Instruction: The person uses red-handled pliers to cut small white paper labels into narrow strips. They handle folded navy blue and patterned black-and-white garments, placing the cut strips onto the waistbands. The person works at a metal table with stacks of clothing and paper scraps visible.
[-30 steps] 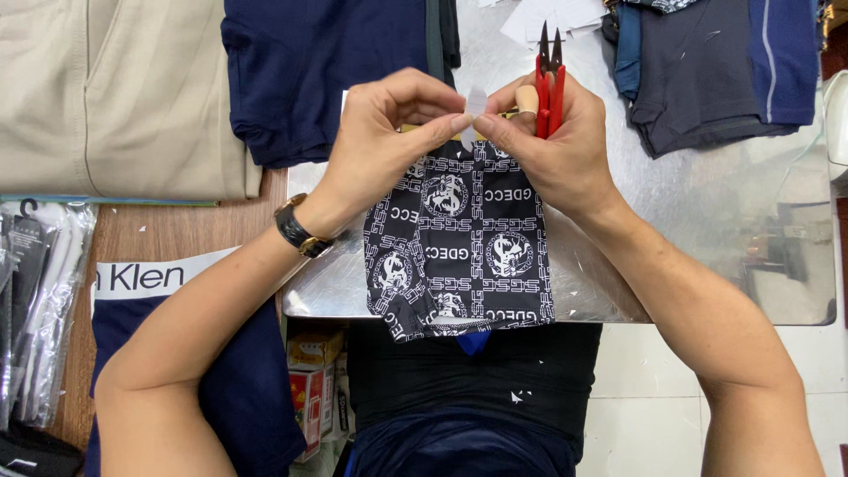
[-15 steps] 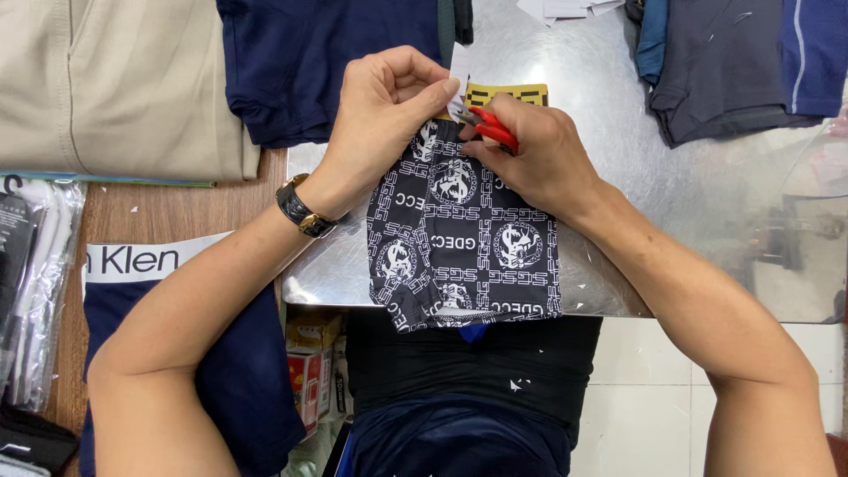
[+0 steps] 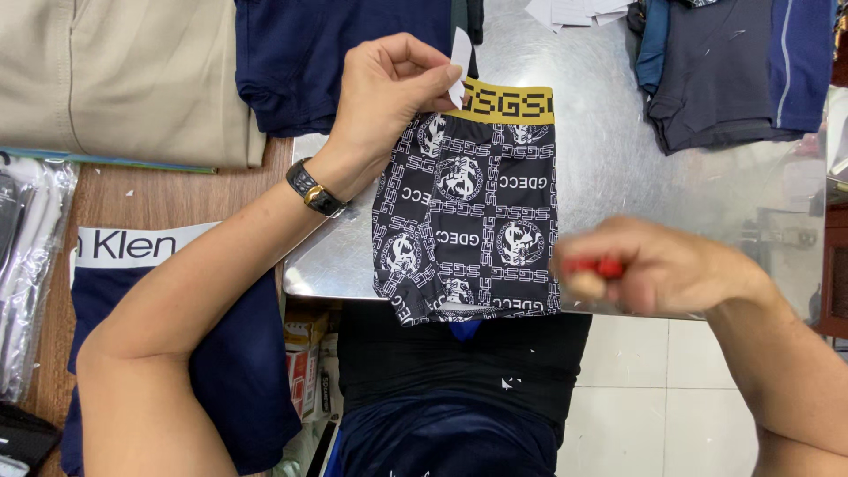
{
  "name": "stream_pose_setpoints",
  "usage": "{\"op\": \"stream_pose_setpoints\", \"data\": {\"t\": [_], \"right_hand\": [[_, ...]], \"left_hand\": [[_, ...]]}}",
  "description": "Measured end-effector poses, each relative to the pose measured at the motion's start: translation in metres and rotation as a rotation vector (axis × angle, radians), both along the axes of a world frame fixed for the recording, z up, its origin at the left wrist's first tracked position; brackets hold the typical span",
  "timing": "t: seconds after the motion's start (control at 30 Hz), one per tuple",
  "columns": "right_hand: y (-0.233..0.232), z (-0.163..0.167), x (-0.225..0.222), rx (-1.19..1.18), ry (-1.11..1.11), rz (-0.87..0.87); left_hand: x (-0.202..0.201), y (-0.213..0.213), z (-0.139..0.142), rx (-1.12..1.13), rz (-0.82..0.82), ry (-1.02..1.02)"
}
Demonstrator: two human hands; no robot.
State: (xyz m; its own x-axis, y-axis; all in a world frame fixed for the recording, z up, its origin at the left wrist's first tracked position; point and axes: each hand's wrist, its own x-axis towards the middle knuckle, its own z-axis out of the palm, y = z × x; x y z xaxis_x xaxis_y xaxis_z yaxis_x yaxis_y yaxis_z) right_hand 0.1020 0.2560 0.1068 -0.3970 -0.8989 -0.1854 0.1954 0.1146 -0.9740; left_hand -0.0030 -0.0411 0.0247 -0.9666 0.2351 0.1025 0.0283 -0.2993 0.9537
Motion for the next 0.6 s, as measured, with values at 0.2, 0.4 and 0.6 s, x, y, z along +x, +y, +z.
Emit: {"op": "stream_pose_setpoints", "data": {"t": [0.2, 0.4, 0.6], "right_hand": [[-0.019, -0.02, -0.041, 0.098, 0.338, -0.526], [-0.06, -0.038, -0.068, 0.053, 0.283, -0.535], [-0.076, -0.045, -0.075, 0.047, 0.235, -0.483]], "left_hand": [[-0.006, -0.008, 0.011, 0.121, 0.055, 0.034], [0.0, -0.001, 0.014, 0.158, 0.069, -0.052], [0.004, 0.001, 0.009, 0.16, 0.075, -0.043]]}}
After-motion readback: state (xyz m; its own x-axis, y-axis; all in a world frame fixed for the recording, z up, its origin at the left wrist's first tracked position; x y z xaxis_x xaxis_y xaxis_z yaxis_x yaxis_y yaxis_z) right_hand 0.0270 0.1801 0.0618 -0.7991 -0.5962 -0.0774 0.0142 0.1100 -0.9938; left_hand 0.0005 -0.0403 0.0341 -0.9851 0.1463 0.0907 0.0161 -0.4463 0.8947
